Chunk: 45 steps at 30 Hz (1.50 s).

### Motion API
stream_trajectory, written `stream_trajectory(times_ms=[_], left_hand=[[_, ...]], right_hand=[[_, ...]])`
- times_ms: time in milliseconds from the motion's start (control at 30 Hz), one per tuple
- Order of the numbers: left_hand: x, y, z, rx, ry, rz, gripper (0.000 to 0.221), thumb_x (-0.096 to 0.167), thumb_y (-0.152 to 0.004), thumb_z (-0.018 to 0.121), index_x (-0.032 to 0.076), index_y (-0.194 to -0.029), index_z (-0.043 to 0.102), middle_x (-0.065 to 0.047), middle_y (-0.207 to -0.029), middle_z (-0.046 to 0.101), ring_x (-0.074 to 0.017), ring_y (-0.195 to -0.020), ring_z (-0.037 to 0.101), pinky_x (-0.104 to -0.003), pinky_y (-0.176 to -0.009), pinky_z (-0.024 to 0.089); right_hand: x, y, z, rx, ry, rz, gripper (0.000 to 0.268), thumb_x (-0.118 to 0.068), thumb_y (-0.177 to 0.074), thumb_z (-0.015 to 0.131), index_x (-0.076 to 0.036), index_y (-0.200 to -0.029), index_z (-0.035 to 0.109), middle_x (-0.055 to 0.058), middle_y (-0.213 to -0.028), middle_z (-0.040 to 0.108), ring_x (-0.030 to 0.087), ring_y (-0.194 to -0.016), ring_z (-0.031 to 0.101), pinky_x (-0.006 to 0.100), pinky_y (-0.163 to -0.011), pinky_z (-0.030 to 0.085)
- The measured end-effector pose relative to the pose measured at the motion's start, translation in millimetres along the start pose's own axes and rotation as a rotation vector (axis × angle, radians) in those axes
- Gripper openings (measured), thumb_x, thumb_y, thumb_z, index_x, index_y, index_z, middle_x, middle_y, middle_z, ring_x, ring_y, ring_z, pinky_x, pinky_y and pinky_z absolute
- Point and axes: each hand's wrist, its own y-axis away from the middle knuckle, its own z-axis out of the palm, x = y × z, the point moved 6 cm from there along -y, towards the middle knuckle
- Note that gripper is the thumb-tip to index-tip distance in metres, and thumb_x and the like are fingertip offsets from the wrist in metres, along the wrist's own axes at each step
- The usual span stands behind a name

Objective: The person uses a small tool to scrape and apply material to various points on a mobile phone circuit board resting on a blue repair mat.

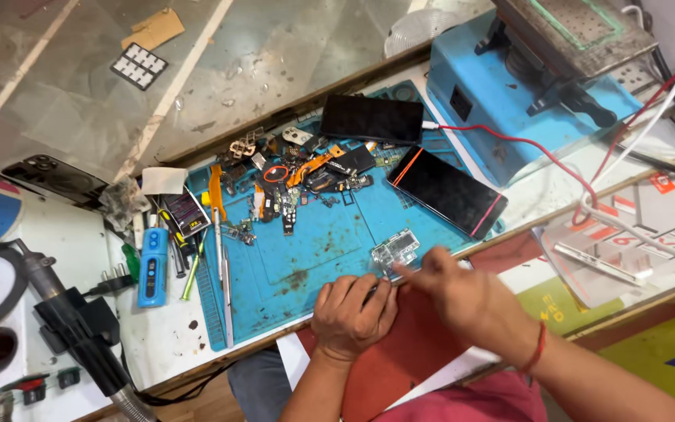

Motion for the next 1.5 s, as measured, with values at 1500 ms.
stream_trajectory(times_ms=[1500], left_hand=[[-31.3,-32.0,19.3,-0.334,0.188,-0.398,0.043,0.041,-0.067,0.084,0.008,-0.09,0.069,-0.006,-0.097,0.059,-0.028,-0.094,0.062,-0.045,-0.076,0.053]], right_hand=[[7.2,8.2,-4.2,0.145,0.073,0.107,0.051,-0.01,-0.086,0.061,-0.024,-0.134,0.066,0.011,-0.103,0.06,0.035,-0.061,0.066,0.048,-0.051,0.055]])
